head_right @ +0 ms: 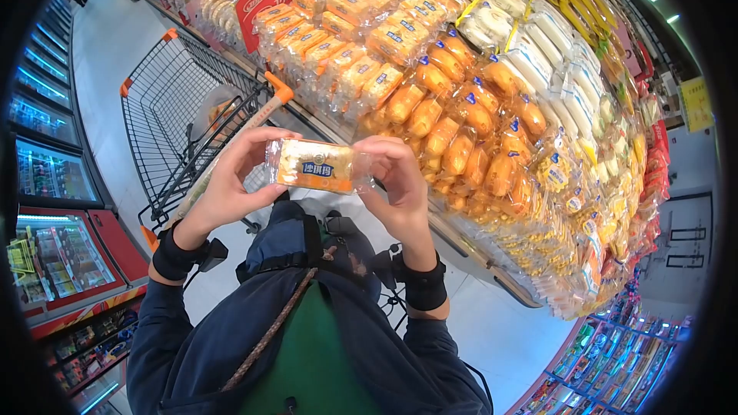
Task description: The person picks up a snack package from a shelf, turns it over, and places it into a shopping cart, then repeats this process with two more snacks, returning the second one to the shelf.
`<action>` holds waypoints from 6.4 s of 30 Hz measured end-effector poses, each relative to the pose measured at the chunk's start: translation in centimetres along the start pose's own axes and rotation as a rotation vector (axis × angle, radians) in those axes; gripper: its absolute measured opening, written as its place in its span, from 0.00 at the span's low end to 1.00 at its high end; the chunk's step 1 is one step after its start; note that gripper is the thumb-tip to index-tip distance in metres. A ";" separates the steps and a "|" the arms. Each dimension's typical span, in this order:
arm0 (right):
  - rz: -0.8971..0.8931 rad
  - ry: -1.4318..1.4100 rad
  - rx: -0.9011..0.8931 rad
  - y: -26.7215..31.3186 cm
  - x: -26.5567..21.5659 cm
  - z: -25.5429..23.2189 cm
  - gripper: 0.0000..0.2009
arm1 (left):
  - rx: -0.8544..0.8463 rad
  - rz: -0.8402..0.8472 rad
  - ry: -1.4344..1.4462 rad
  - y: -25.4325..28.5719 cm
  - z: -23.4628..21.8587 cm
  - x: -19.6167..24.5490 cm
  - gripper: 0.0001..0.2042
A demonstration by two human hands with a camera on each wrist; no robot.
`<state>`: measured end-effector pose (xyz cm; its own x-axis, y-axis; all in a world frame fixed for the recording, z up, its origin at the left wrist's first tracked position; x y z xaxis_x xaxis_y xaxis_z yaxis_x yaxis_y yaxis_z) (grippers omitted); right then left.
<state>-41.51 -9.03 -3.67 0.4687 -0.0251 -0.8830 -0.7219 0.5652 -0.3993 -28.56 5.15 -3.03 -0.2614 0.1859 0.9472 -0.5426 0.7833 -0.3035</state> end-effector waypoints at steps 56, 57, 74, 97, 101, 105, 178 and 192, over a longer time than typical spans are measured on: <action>0.340 0.320 0.270 -7.4 10.7 2.0 0.15 | -0.278 0.736 -0.969 -37.0 -8.8 -8.9 0.22; 0.335 0.317 0.270 -7.5 10.8 2.0 0.15 | -0.277 0.743 -0.942 -37.1 -8.9 -8.9 0.22; 0.343 0.300 0.274 -6.8 9.4 1.9 0.14 | -0.186 0.799 -0.967 -34.7 -8.1 -5.9 0.21; 0.353 0.231 0.058 -0.7 8.5 -2.0 0.10 | -0.046 0.389 -0.941 -10.1 -11.2 0.2 0.19; 0.418 0.224 -0.009 0.0 9.6 -2.5 0.10 | 0.003 0.239 -0.979 -5.3 -11.9 -1.6 0.19; 0.450 0.175 -0.100 0.7 11.6 -1.7 0.10 | 0.119 0.103 -1.022 -1.5 -13.6 -0.9 0.19; 0.330 1.084 -1.740 -8.2 60.5 36.3 0.13 | 0.790 -0.642 -0.634 18.7 -42.2 -12.2 0.12; 0.553 1.101 -1.706 -0.4 75.2 34.6 0.19 | 0.788 -0.821 -0.595 20.7 -44.2 -17.8 0.12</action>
<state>11.66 17.34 -61.40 0.1321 -0.8823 -0.4518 -0.5869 -0.4370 0.6816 0.14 44.25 -21.57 0.1690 -0.6340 0.7547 -0.9834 -0.0572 0.1722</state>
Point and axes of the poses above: each hand's wrist, its own y-axis away from the middle knuckle, its own z-axis out of the palm, x = y × z, the point moved 8 cm from there along -y, towards the middle knuckle, and after that the axes turned 12 degrees about x, right-handed, at the moved point
